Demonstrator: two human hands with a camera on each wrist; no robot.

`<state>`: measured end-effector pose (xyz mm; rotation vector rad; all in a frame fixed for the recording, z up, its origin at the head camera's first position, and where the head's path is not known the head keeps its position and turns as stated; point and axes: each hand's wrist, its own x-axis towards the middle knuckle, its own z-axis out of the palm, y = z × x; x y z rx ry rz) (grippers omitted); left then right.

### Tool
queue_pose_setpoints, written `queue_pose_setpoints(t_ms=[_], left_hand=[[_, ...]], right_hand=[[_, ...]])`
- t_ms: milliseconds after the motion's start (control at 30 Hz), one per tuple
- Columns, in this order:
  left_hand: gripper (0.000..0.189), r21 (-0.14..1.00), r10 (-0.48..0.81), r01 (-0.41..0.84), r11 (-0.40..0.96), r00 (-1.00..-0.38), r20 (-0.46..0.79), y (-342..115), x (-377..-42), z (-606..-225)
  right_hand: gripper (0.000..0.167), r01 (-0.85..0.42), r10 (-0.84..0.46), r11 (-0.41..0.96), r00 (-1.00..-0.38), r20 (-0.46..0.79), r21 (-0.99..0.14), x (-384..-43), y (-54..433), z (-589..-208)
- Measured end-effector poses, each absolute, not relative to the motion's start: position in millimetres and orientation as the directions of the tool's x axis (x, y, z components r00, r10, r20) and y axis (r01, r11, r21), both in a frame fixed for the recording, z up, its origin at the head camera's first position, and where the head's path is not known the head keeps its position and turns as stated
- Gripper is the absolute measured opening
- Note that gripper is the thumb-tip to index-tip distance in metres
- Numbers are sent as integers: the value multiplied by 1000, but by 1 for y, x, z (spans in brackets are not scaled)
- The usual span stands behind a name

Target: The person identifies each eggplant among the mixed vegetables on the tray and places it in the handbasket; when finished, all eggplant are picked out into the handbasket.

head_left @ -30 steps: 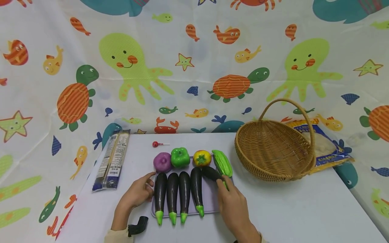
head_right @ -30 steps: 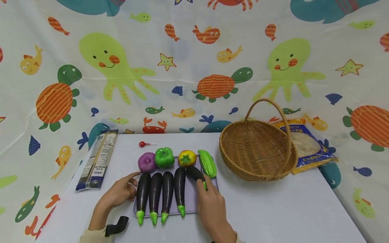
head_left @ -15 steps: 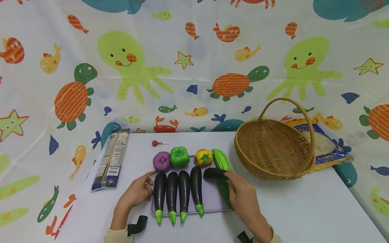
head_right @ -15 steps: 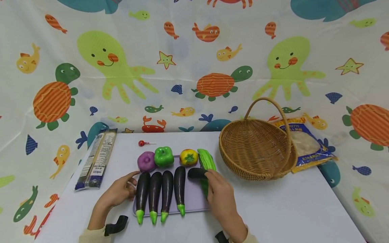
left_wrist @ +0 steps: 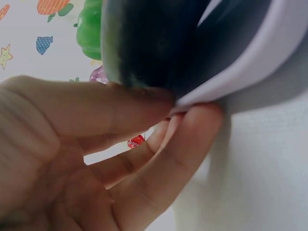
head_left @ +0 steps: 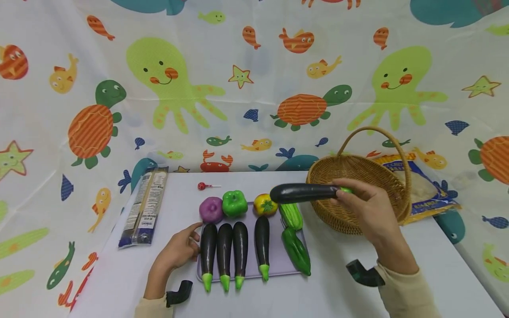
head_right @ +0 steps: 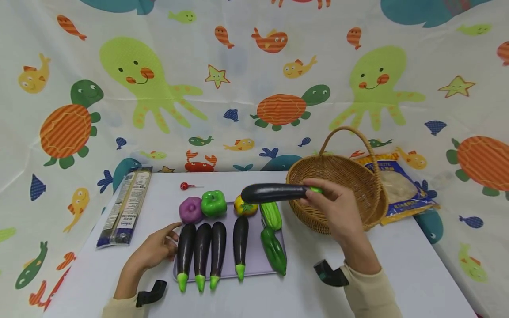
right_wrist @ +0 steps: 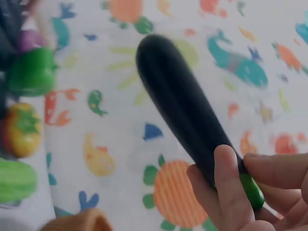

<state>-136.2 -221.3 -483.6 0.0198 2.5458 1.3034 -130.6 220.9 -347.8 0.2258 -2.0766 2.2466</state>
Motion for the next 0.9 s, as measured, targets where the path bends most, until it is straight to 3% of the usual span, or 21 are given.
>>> queue_pose_setpoints(t_ms=[133, 500, 633, 900], left_hand=[[72, 801, 143, -114, 588, -960, -241, -223, -135, -484], [74, 815, 169, -86, 574, -961, -220, -224, -136, -486], [74, 816, 170, -89, 571, -960, -224, -224, -137, -485], [74, 822, 159, -118, 557, -956, -245, -222, -138, -484]], right_hand=[[23, -40, -46, -306, -997, 57, -951, -167, 236, -339], [16, 118, 43, -585, -984, -175, -803, -224, 257, -336], [14, 93, 111, -635, -971, -210, -767, -235, 269, -338], [14, 73, 299, -583, -907, -297, -809, -246, 285, -342]])
